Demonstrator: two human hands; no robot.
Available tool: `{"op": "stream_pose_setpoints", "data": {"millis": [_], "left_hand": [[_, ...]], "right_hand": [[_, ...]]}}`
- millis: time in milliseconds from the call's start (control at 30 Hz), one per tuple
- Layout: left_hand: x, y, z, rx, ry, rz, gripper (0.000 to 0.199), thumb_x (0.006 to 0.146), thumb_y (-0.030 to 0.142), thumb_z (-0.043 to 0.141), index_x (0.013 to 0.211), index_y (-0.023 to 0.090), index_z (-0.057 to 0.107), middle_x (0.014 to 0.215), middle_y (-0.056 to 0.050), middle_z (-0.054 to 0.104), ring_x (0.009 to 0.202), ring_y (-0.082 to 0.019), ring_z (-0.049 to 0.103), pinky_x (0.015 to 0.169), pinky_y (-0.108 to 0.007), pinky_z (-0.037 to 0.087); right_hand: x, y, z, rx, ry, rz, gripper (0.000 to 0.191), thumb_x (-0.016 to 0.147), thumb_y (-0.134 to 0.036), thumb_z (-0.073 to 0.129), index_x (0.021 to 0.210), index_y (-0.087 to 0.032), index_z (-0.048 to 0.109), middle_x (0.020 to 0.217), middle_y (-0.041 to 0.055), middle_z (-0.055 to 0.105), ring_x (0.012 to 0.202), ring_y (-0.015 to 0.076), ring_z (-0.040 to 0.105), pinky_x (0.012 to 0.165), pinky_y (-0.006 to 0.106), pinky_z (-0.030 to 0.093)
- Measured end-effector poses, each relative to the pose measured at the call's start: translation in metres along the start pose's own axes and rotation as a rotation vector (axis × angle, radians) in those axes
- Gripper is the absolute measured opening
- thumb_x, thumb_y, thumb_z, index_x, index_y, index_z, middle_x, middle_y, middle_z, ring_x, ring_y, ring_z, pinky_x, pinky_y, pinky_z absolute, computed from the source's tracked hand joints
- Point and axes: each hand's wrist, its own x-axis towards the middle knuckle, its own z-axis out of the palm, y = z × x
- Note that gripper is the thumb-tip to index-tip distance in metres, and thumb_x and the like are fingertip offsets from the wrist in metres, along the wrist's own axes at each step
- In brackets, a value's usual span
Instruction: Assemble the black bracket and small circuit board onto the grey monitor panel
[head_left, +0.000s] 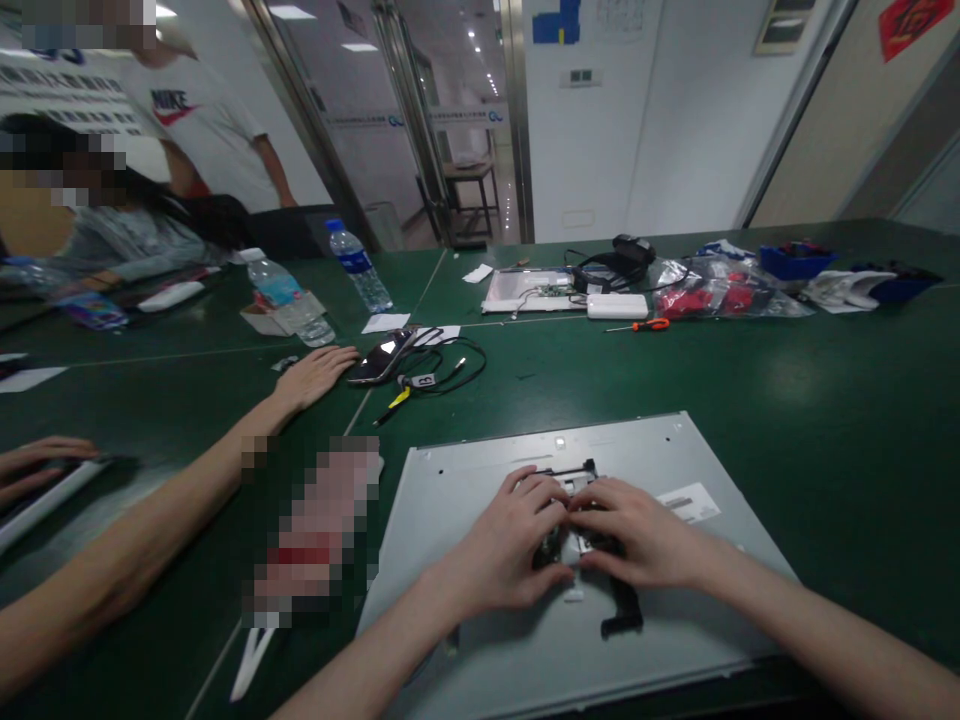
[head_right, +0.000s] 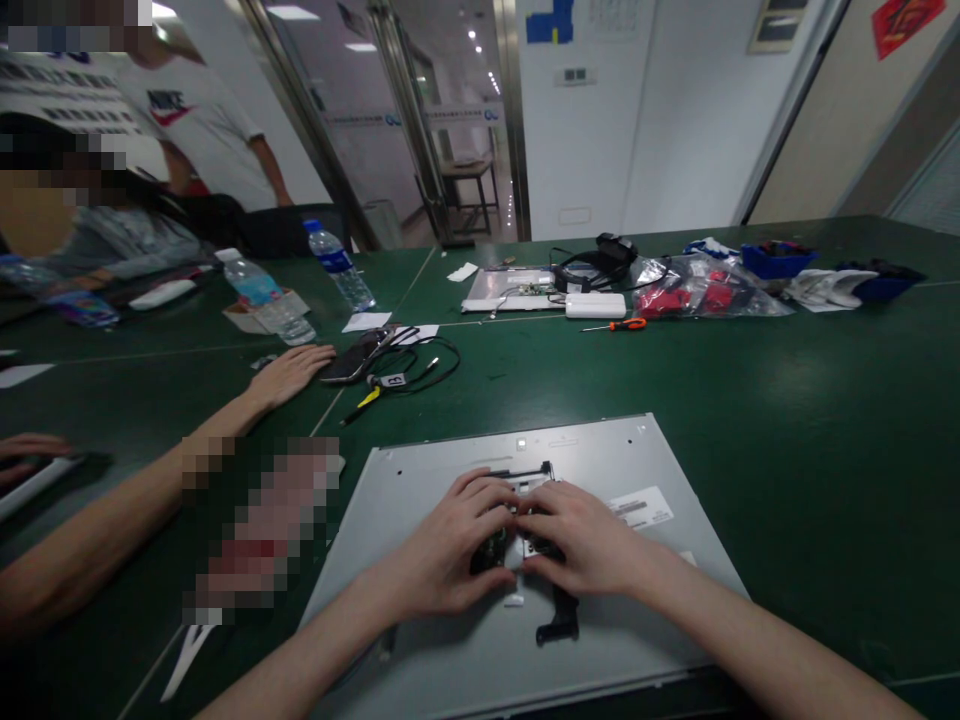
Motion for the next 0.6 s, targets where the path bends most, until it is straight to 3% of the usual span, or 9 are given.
{"op": "stream_pose_setpoints", "data": {"millis": [400,600], "left_hand": [[0.0003,0.0027,-0.0011,-0.005,-0.020,-0.016,0.051,0.076,0.036,0.079,0.120,0.023,0.056,0.123,-0.009,0.059,0.117,-0.032,0.055,0.114,-0.059,0.031],[0.0020,0.0054,0.0002,-0.013,-0.001,-0.022,0.054,0.076,0.034,0.078,0.122,0.023,0.054,0.125,-0.009,0.058,0.119,-0.033,0.053,0.113,-0.059,0.032]], "right_hand": [[-0.0011,0.0026,0.0019,0.003,0.013,-0.011,0.040,0.090,-0.028,0.069,0.128,-0.021,0.060,0.128,0.0116,0.062,0.114,0.0264,0.056,0.098,0.045,0.048],[-0.0013,0.0012,0.0078,0.026,0.122,0.005,0.033,0.089,-0.025,0.068,0.121,-0.021,0.060,0.131,0.0118,0.059,0.119,0.0261,0.054,0.100,0.046,0.048]]}}
